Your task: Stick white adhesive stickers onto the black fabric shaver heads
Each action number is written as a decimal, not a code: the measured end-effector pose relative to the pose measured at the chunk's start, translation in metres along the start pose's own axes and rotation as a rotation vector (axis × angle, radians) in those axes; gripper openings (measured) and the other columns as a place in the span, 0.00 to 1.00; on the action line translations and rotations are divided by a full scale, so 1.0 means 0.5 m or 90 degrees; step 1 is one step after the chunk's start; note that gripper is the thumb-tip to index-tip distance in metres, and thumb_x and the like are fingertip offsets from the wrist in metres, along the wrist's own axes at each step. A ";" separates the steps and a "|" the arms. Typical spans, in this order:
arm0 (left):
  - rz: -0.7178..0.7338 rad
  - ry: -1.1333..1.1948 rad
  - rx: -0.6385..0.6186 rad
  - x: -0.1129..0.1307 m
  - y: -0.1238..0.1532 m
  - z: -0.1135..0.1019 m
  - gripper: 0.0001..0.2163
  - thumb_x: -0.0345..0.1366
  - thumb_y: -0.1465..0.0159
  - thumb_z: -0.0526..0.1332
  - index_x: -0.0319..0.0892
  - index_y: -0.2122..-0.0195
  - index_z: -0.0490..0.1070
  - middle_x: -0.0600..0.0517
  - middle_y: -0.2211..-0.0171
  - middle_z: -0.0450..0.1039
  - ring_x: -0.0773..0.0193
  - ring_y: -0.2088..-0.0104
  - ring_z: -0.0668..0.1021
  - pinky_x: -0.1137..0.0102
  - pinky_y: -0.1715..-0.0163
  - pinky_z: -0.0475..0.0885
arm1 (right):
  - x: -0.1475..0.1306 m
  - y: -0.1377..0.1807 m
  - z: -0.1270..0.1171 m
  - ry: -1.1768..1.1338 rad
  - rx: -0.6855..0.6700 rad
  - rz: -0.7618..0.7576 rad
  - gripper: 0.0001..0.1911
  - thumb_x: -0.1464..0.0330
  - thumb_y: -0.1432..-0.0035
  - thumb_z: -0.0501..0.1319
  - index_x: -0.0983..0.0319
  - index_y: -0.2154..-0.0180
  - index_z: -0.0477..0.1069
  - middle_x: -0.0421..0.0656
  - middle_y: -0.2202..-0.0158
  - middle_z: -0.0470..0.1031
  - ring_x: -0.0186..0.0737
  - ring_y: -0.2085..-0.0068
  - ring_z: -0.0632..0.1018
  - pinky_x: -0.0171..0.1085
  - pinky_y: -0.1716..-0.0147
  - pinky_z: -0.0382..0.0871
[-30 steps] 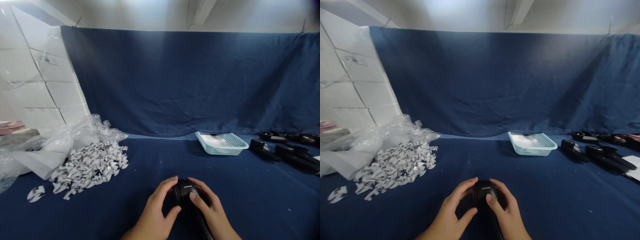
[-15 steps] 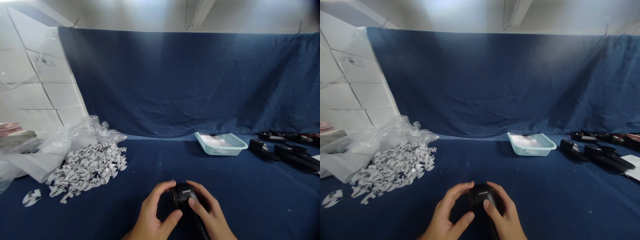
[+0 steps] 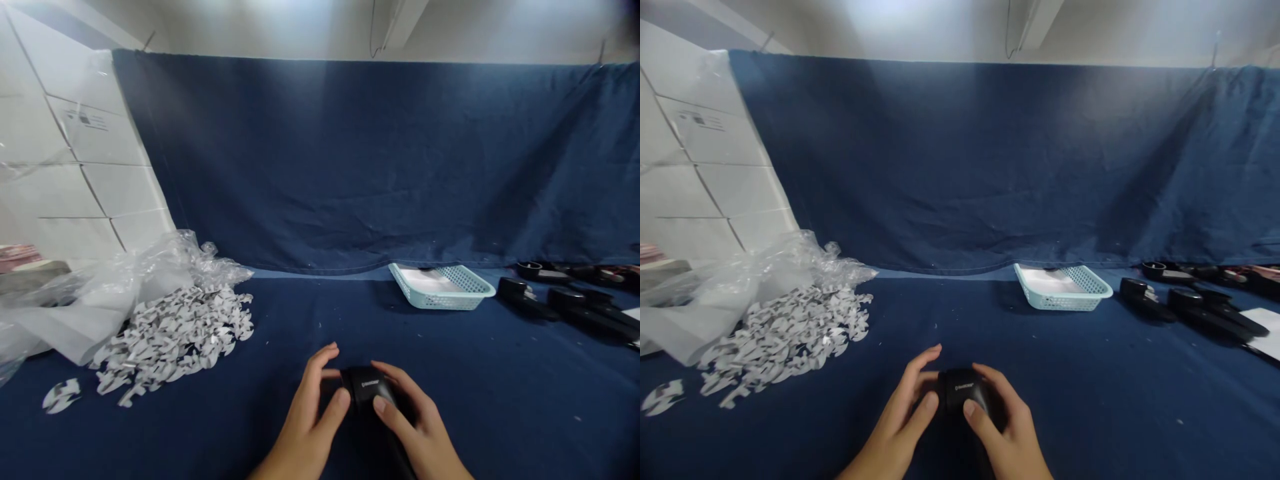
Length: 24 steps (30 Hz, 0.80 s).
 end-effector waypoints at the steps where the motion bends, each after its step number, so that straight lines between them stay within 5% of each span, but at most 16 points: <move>1: -0.058 0.033 -0.007 -0.013 -0.004 0.002 0.22 0.49 0.31 0.51 0.48 0.39 0.56 0.45 0.50 0.72 0.56 0.53 0.77 0.57 0.48 0.70 | 0.001 -0.001 -0.001 0.002 0.002 -0.001 0.25 0.53 0.47 0.65 0.56 0.49 0.72 0.44 0.53 0.79 0.48 0.51 0.77 0.38 0.51 0.71; 4: -0.121 0.111 -0.018 -0.031 -0.014 0.009 0.23 0.55 0.32 0.49 0.46 0.43 0.62 0.50 0.65 0.75 0.59 0.62 0.78 0.62 0.55 0.73 | 0.005 -0.003 0.000 0.019 -0.009 -0.001 0.25 0.53 0.46 0.65 0.57 0.49 0.71 0.44 0.53 0.79 0.48 0.50 0.77 0.39 0.49 0.69; 8: -0.112 0.124 -0.047 -0.039 -0.018 0.020 0.20 0.53 0.33 0.53 0.46 0.47 0.65 0.53 0.69 0.74 0.62 0.67 0.77 0.65 0.57 0.71 | 0.008 -0.006 -0.002 0.048 -0.020 0.013 0.24 0.53 0.44 0.63 0.57 0.49 0.70 0.45 0.54 0.79 0.48 0.50 0.77 0.41 0.48 0.67; 12: -0.123 0.135 -0.057 -0.044 -0.015 0.023 0.17 0.47 0.35 0.59 0.45 0.48 0.66 0.52 0.66 0.74 0.63 0.67 0.76 0.67 0.62 0.71 | 0.005 -0.010 0.000 0.048 -0.022 0.021 0.24 0.52 0.44 0.63 0.57 0.50 0.71 0.45 0.54 0.79 0.47 0.50 0.77 0.40 0.49 0.67; 17: -0.068 0.107 -0.076 -0.022 -0.010 0.023 0.24 0.36 0.41 0.65 0.48 0.44 0.63 0.46 0.51 0.71 0.57 0.54 0.75 0.63 0.55 0.71 | 0.006 -0.015 -0.003 0.023 0.005 0.029 0.26 0.51 0.47 0.64 0.60 0.52 0.72 0.46 0.56 0.80 0.48 0.53 0.78 0.40 0.51 0.69; 20: -0.062 0.118 -0.075 -0.022 -0.009 0.026 0.25 0.41 0.39 0.64 0.48 0.42 0.60 0.44 0.43 0.65 0.55 0.50 0.74 0.61 0.52 0.70 | 0.008 -0.015 -0.002 0.015 -0.001 0.026 0.25 0.52 0.46 0.64 0.60 0.51 0.72 0.46 0.56 0.80 0.48 0.52 0.78 0.40 0.50 0.69; 24: -0.138 0.114 -0.055 -0.049 -0.013 0.025 0.22 0.48 0.35 0.59 0.45 0.44 0.62 0.44 0.44 0.68 0.58 0.56 0.76 0.61 0.51 0.68 | 0.012 -0.014 -0.002 0.022 -0.008 0.038 0.25 0.52 0.46 0.64 0.58 0.51 0.71 0.44 0.54 0.79 0.47 0.51 0.77 0.40 0.48 0.66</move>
Point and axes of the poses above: each hand's wrist, its own y-axis away from the middle knuckle, its own z-axis out of the palm, x = y × z, the point moved 7 cm from there along -y, towards the middle knuckle
